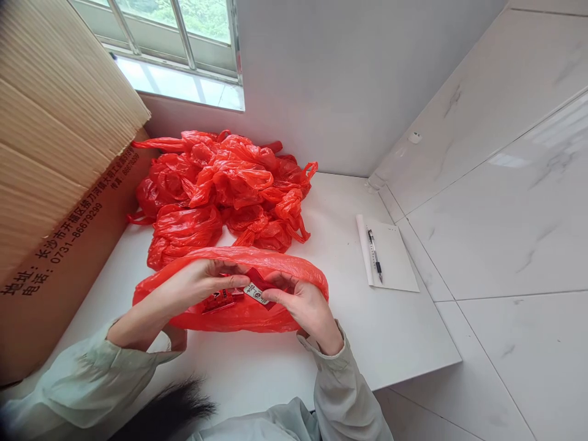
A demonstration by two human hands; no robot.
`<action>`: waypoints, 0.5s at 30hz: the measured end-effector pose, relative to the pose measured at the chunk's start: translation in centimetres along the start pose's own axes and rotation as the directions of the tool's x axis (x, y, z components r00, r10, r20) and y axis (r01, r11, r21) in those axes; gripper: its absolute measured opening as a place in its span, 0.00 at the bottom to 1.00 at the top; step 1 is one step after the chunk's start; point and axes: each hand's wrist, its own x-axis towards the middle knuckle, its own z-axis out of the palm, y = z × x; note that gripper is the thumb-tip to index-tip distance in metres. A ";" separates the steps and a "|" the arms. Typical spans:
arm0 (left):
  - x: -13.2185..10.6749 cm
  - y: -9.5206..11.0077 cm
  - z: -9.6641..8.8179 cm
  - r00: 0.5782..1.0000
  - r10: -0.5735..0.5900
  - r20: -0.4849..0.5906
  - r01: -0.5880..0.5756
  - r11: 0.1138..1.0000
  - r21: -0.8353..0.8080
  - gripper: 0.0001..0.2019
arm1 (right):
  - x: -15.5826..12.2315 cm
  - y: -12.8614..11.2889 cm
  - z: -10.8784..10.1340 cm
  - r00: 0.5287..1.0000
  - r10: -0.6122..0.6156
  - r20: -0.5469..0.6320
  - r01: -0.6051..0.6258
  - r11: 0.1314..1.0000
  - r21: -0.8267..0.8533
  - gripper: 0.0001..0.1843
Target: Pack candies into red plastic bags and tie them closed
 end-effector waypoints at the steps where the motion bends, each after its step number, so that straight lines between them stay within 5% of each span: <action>1: 0.0 -0.1 -0.1 1.000 -0.021 0.015 0.022 0.999 -0.035 0.15 | -0.1 -0.1 -0.1 1.000 -0.001 0.017 0.001 1.000 0.022 0.05; 11: -0.2 0.7 0.5 0.995 0.037 0.089 -0.043 0.997 0.062 0.12 | -0.8 -0.5 1.2 0.998 -0.066 0.004 0.066 0.976 -0.207 0.02; 15: -0.1 0.2 0.8 0.998 0.035 -0.046 -0.027 0.988 0.149 0.12 | -1.6 -0.2 0.6 0.971 -0.176 -0.160 0.041 0.787 -0.616 0.06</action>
